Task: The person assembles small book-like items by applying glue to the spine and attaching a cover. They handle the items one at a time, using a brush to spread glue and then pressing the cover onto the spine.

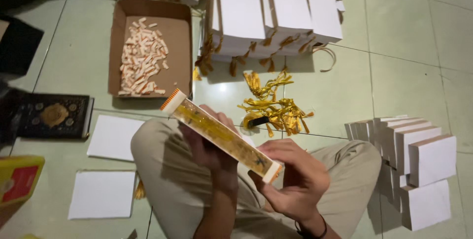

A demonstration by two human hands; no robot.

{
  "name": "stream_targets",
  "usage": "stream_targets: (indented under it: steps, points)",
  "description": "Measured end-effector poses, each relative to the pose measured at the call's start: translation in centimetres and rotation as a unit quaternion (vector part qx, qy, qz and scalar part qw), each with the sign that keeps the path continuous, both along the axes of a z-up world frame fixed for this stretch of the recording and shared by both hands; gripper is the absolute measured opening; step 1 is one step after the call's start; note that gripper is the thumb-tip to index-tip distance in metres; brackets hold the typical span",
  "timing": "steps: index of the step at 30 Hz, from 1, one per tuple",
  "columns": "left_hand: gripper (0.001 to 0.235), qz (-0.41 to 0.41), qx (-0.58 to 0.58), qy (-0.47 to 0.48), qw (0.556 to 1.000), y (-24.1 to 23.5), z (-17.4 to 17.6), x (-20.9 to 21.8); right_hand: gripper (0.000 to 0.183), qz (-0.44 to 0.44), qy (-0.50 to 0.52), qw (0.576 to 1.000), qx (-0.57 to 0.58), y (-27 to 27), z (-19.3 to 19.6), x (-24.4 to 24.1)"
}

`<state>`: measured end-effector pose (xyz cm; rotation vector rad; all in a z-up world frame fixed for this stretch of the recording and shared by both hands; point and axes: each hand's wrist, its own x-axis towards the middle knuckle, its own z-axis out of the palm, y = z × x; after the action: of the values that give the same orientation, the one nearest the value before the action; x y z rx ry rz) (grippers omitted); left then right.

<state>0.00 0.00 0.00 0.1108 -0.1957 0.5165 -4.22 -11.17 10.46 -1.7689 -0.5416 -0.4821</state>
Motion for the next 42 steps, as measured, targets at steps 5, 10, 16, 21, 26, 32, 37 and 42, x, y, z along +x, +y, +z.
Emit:
stream_targets:
  steps: [5,10,16,21,26,32,37,42]
  points:
    - [0.031,0.048,0.06,-0.115,0.99,1.0,-3.1,2.0,0.044,0.102,0.147,0.981,0.068,-0.9,0.7,-1.0]
    - [0.051,0.072,0.093,-0.173,0.978,1.2,-3.5,2.8,0.035,0.085,0.187,0.973,0.101,-0.8,1.0,-1.9]
    - [0.047,0.022,0.085,-0.28,0.956,2.2,-5.1,4.1,0.026,0.066,0.206,0.97,0.112,-0.8,0.9,-2.0]
    - [0.06,0.028,0.099,-0.29,0.951,2.3,-4.4,4.0,0.025,0.092,0.247,0.957,0.123,-1.4,1.0,-2.1]
    - [0.034,0.018,0.098,-0.282,0.954,2.4,-4.7,4.1,0.02,0.097,0.239,0.956,0.139,-1.6,0.5,-2.0]
    - [0.035,0.004,0.097,-0.277,0.956,2.1,-5.1,3.9,0.02,0.087,0.227,0.961,0.135,-1.6,0.2,-1.7]
    - [0.037,0.052,0.073,-0.178,0.98,0.4,-3.9,3.1,0.019,0.09,0.245,0.958,0.116,-2.1,0.6,-1.3]
    - [0.036,0.048,0.095,-0.212,0.971,0.7,-4.2,3.5,0.011,0.082,0.244,0.957,0.134,-2.2,0.4,-1.0]
